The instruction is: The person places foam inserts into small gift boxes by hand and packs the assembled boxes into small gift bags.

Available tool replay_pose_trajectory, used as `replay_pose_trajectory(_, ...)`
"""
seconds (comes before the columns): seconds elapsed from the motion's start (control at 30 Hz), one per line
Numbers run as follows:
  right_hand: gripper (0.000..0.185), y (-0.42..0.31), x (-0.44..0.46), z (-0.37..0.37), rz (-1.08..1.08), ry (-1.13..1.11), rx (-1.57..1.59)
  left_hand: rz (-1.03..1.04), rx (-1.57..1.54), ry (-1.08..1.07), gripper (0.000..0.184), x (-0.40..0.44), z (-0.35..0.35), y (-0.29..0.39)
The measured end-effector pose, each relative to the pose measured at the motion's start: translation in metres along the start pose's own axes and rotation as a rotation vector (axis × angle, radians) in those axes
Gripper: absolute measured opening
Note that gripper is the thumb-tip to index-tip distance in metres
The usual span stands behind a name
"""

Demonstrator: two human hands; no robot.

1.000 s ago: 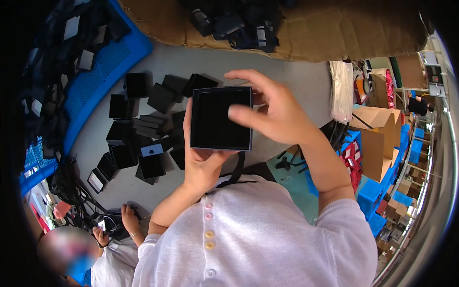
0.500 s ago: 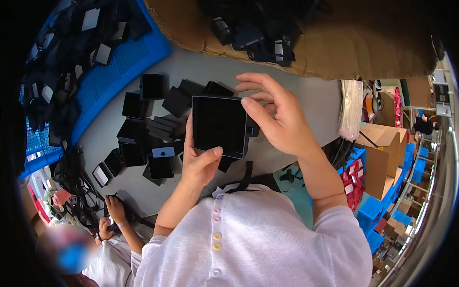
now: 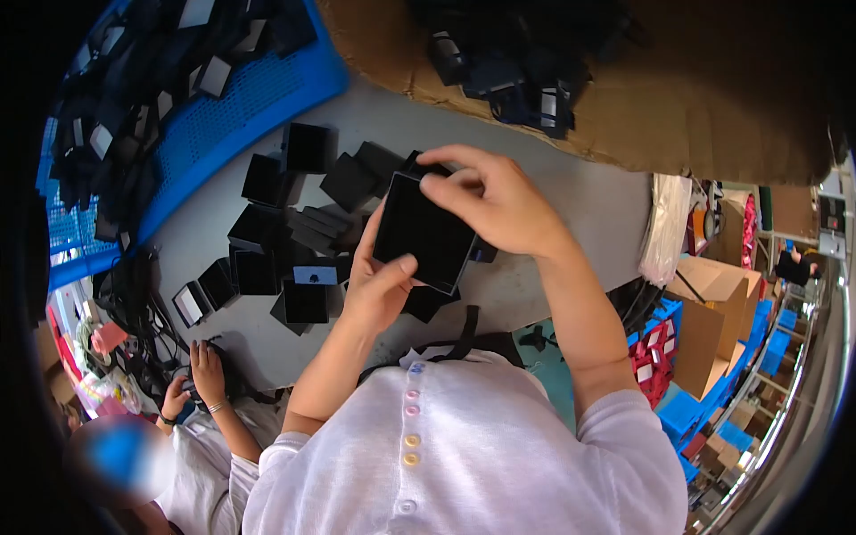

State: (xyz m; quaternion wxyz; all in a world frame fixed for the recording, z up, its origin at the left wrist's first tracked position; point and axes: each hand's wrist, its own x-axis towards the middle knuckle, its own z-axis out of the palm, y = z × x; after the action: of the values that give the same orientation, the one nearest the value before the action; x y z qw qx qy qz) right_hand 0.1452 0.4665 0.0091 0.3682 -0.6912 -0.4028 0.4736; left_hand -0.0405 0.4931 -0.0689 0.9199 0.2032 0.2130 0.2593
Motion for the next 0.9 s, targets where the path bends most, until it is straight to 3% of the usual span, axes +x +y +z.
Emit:
replay_pose_trajectory(0.03, 0.027, 0.001, 0.005, 0.0, -0.004, -0.016, -0.003, 0.013, -0.003, 0.011, 0.075, 0.002, -0.004, 0.001)
replay_pose_trajectory(0.1, 0.035, 0.013, 0.017, 0.001, 0.122, 0.139, 0.339, 0.054, 0.081, 0.256, 0.064, 0.009, -0.021, 0.004)
replay_pose_trajectory(0.17, 0.039, 0.061, 0.038, -0.008, 0.097, 0.205, 0.232, 0.147, 0.339, 0.461, 0.054, 0.011, -0.055, 0.025)
replay_pose_trajectory(0.23, 0.048, 0.118, 0.056, -0.013, 0.059, 0.284, -0.382, 0.269, 0.465, 0.512, 0.047, 0.014, -0.088, 0.043)
replay_pose_trajectory(0.27, 0.048, 0.139, 0.062, -0.007, 0.05, 0.273, -0.38, 0.248, 0.494, 0.553, 0.045, 0.016, -0.105, 0.052)
replay_pose_trajectory(0.33, 0.068, 0.168, 0.073, 0.012, 0.119, 0.216, -0.606, 0.244, 0.53, 0.613, 0.042, 0.018, -0.123, 0.066)
replay_pose_trajectory(0.4, 0.077, 0.172, 0.083, 0.033, 0.06, 0.183, -0.689, 0.182, 1.028, 0.687, 0.042, 0.02, -0.132, 0.081)
replay_pose_trajectory(0.43, 0.086, 0.175, 0.087, 0.043, 0.019, 0.164, -0.778, 0.412, 1.543, 0.618, 0.041, 0.016, -0.145, 0.094)
replay_pose_trajectory(0.5, 0.089, 0.181, 0.091, 0.053, -0.001, 0.091, -0.826, 0.471, 1.596, 0.795, 0.04, 0.015, -0.141, 0.133)
replay_pose_trajectory(0.57, 0.088, 0.182, 0.092, 0.059, 0.035, 0.027, -0.908, 0.688, 1.542, 0.813, 0.041, 0.029, -0.183, 0.179)
replay_pose_trajectory(0.77, 0.08, 0.157, 0.077, 0.043, -0.059, 0.113, -0.774, 0.726, 1.735, 1.041, 0.067, 0.129, -0.317, 0.307)
replay_pose_trajectory(0.9, 0.079, 0.148, 0.068, 0.032, -0.076, 0.199, -0.633, 0.762, 1.539, 1.068, 0.081, 0.205, -0.311, 0.344)
